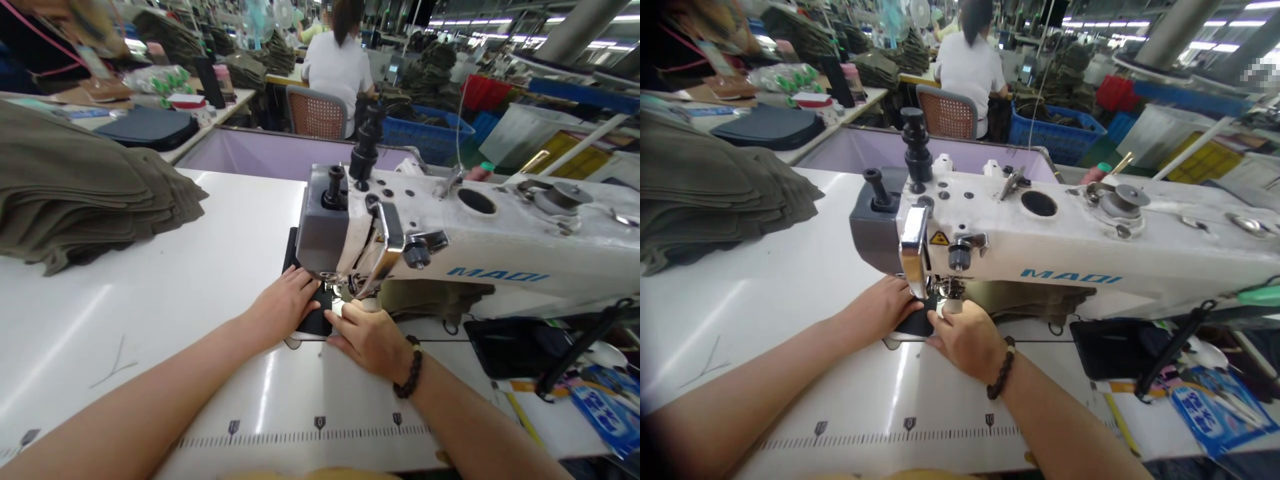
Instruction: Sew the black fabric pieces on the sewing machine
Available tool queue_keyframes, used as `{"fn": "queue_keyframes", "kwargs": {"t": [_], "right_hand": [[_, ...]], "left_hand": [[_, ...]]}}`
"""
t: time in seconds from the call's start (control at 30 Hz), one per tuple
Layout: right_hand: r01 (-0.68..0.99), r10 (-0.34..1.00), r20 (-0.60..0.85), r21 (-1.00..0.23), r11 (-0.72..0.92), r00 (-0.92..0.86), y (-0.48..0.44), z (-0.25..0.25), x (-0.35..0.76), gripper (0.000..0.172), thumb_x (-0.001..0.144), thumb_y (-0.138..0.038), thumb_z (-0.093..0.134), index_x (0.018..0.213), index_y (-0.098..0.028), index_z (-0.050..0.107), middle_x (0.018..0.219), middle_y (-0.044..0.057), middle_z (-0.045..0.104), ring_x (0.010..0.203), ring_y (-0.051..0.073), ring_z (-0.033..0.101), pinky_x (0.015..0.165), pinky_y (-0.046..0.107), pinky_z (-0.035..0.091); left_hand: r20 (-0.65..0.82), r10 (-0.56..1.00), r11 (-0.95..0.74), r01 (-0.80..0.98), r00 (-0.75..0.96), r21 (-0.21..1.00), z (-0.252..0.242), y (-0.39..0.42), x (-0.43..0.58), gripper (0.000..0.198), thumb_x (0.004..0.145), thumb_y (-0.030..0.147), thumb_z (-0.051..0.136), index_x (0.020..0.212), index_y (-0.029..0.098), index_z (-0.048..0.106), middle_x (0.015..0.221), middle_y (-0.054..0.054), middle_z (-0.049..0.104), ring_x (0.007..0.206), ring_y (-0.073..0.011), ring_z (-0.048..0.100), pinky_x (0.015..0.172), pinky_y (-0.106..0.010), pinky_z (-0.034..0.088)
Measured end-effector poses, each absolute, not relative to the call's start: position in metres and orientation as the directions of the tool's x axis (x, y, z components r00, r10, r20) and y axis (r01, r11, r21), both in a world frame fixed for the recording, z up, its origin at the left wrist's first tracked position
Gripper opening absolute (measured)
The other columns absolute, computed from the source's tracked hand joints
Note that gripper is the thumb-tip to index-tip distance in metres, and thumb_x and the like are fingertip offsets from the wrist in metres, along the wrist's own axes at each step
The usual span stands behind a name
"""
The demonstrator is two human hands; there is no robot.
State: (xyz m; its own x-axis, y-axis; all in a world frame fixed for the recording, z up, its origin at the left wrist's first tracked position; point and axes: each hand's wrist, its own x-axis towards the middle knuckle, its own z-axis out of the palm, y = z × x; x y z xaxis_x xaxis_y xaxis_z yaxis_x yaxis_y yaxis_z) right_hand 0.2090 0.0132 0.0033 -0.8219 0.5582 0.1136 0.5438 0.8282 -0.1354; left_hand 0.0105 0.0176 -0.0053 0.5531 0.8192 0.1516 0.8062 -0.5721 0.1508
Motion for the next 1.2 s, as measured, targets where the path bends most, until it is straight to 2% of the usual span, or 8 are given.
{"fn": "queue_keyframes", "kwargs": {"t": [0.33,0.73,0.93,1.2], "right_hand": [[0.597,0.607,0.1,-0.116,0.794,-0.788,0.013,0.002,0.205,0.033,0.084,-0.034,0.053,0.109,-0.014,0.056,0.084,0.007,0.062,0.08,0.019,0.056,0.062,0.028,0.039],[0.646,0.655,0.082,-0.118,0.755,-0.751,0.011,0.001,0.201,0.035,0.083,-0.032,0.054,0.113,-0.014,0.054,0.086,0.006,0.062,0.081,0.02,0.057,0.059,0.029,0.039],[0.654,0.665,0.083,-0.123,0.746,-0.742,0.011,0.002,0.2,0.036,0.083,-0.032,0.054,0.114,-0.013,0.053,0.088,0.007,0.063,0.08,0.019,0.057,0.063,0.028,0.04],[0.674,0.683,0.081,-0.107,0.731,-0.726,0.01,0.0,0.198,0.036,0.084,-0.032,0.053,0.115,-0.014,0.053,0.088,0.006,0.063,0.08,0.018,0.057,0.061,0.028,0.039]], "left_hand": [[0.141,0.825,-0.566,0.797,0.548,0.211,-0.001,0.025,0.01,0.014,0.086,0.022,0.046,0.078,0.014,0.054,0.103,-0.011,0.054,0.106,-0.0262,0.047,0.094,-0.044,0.034],[0.147,0.827,-0.562,0.797,0.543,0.219,-0.001,0.03,0.008,0.013,0.085,0.018,0.042,0.08,0.014,0.054,0.104,-0.01,0.055,0.106,-0.0255,0.047,0.095,-0.044,0.034],[0.173,0.823,-0.567,0.798,0.541,0.205,-0.004,0.031,0.007,0.016,0.085,0.018,0.043,0.094,0.013,0.055,0.098,-0.01,0.058,0.101,-0.025,0.051,0.094,-0.044,0.035],[0.228,0.8,-0.596,0.781,0.555,0.186,-0.007,0.035,0.007,0.017,0.085,0.019,0.042,0.092,0.013,0.056,0.094,-0.009,0.059,0.099,-0.0248,0.052,0.092,-0.045,0.036]]}}
